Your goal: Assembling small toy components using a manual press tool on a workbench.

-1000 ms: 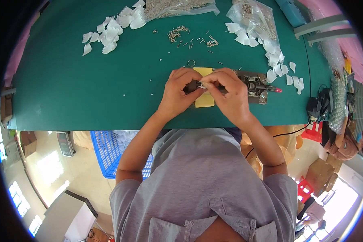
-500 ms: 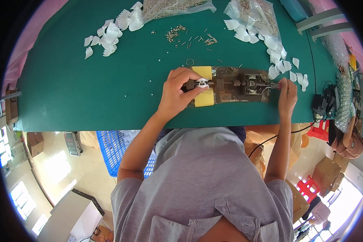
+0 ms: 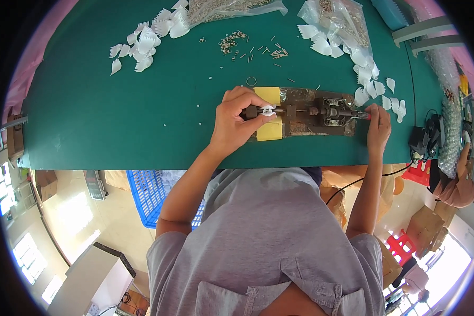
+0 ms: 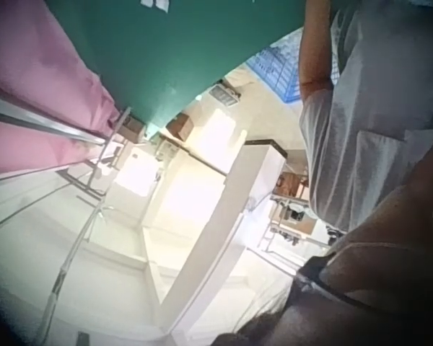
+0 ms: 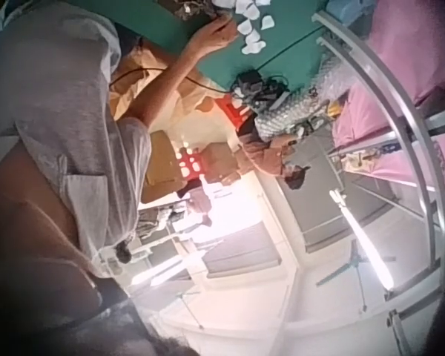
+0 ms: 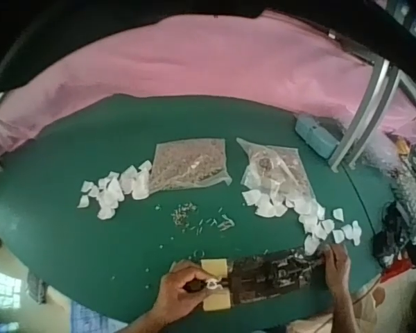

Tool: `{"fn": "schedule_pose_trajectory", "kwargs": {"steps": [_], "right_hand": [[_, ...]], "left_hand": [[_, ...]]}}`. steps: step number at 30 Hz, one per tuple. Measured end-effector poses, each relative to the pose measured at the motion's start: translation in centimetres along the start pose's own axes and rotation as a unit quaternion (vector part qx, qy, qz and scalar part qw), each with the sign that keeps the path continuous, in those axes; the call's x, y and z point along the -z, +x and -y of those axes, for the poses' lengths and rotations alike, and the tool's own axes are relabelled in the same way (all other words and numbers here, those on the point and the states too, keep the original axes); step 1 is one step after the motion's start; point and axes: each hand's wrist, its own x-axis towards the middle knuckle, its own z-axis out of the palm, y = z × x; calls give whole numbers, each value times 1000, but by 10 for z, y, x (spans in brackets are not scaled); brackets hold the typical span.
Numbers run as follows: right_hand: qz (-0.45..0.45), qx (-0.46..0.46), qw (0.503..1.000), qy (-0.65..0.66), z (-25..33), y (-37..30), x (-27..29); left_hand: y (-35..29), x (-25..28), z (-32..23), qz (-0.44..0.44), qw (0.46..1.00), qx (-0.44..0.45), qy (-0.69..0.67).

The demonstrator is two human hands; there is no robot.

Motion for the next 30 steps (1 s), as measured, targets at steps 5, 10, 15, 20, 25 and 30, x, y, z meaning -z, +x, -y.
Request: {"fn": "schedule_pose_trajectory", "kwargs": {"steps": [5, 10, 15, 20, 25, 30], "right_hand": [[-33, -170, 875, 453, -9, 18, 9], [-26, -77, 910, 407, 126, 17, 20], [30, -9, 817, 576, 111, 29, 16], [-57, -152, 684, 711, 40, 27, 12], [-16, -177, 638, 749, -10, 12, -12], [-38, -173, 682, 709, -6, 14, -16]], "left_hand": [[1, -4, 0, -15, 1000, -5, -5], [1, -6, 2, -20, 1000, -17, -5], [-1, -4, 1, -17, 1000, -10, 14], [-4, -1, -1, -8, 999, -35, 27], [-13, 42, -33, -69, 971, -59, -222], [-107, 185, -57, 102, 975, 197, -30]]}}
